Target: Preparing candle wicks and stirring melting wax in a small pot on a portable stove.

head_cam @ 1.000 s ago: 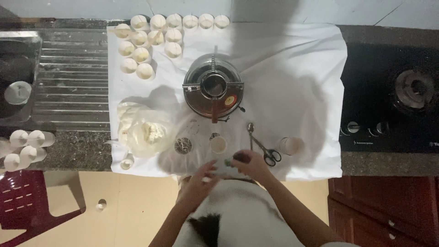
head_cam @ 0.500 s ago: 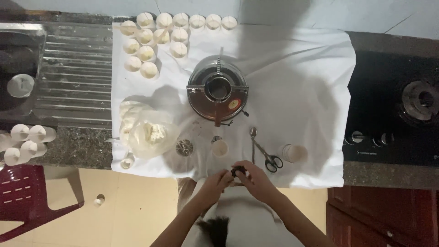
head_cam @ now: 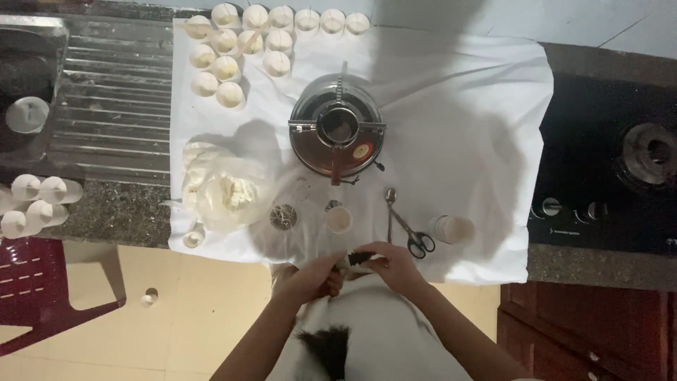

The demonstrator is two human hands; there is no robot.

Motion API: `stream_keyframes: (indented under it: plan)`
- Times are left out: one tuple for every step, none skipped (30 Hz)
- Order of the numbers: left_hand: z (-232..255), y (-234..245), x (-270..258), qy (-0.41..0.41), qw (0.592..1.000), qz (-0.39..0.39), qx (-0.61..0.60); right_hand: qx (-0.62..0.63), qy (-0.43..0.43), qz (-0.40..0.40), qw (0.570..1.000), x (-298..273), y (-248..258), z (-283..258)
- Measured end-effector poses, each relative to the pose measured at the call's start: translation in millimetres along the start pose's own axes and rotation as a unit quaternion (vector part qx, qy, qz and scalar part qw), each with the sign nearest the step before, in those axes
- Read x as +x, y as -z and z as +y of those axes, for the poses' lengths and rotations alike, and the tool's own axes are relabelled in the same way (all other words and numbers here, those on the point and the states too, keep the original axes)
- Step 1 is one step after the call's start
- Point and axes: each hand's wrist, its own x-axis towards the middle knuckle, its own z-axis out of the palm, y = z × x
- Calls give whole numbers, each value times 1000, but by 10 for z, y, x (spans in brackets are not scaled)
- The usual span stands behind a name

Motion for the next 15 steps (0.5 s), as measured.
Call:
stream_keyframes:
  plan:
    - [22, 17, -15, 20, 999, -36, -35, -6, 49, 23, 999, 15, -38, 101]
    - [30, 30, -33, 39, 994, -72, -70, -12, 97, 46, 994, 17, -78, 206]
    - [4, 109, -4, 39, 994, -72, -72, -13, 97, 45, 994, 26, -48, 187]
    - [-9, 195, 23, 44, 992, -64, -97, -65, 133, 81, 986, 48, -22, 164]
    - [-22, 279, 51, 49, 990, -56, -122, -116, 169, 118, 972, 72, 6, 141]
    - [-15, 316, 60, 48, 990, -56, -122, -116, 169, 117, 972, 152, 67, 210]
    - [-9, 352, 71, 2, 999, 14, -52, -165, 108, 106, 975, 231, 127, 281]
    - [-15, 379, 85, -44, 995, 83, 19, -213, 44, 96, 971, 295, 192, 357]
    - [-64, 347, 79, -44, 995, 82, 19, -213, 44, 95, 971, 382, 178, 476]
    - [-96, 326, 68, -104, 988, 112, 28, -311, 8, 86, 947, 492, 158, 586]
    - [-125, 307, 55, -163, 976, 140, 37, -404, -27, 76, 911, 603, 137, 693]
    - [-106, 281, 19, -164, 975, 142, 36, -404, -25, 75, 911, 655, 86, 642]
    - [-86, 257, -16, -197, 971, 117, 67, -432, -51, 85, 896, 709, 33, 592]
    - [-79, 223, -45, -227, 965, 92, 97, -460, -78, 94, 879, 746, -14, 551]
    - [-55, 146, -73, -227, 965, 93, 96, -461, -77, 92, 879, 806, -23, 574]
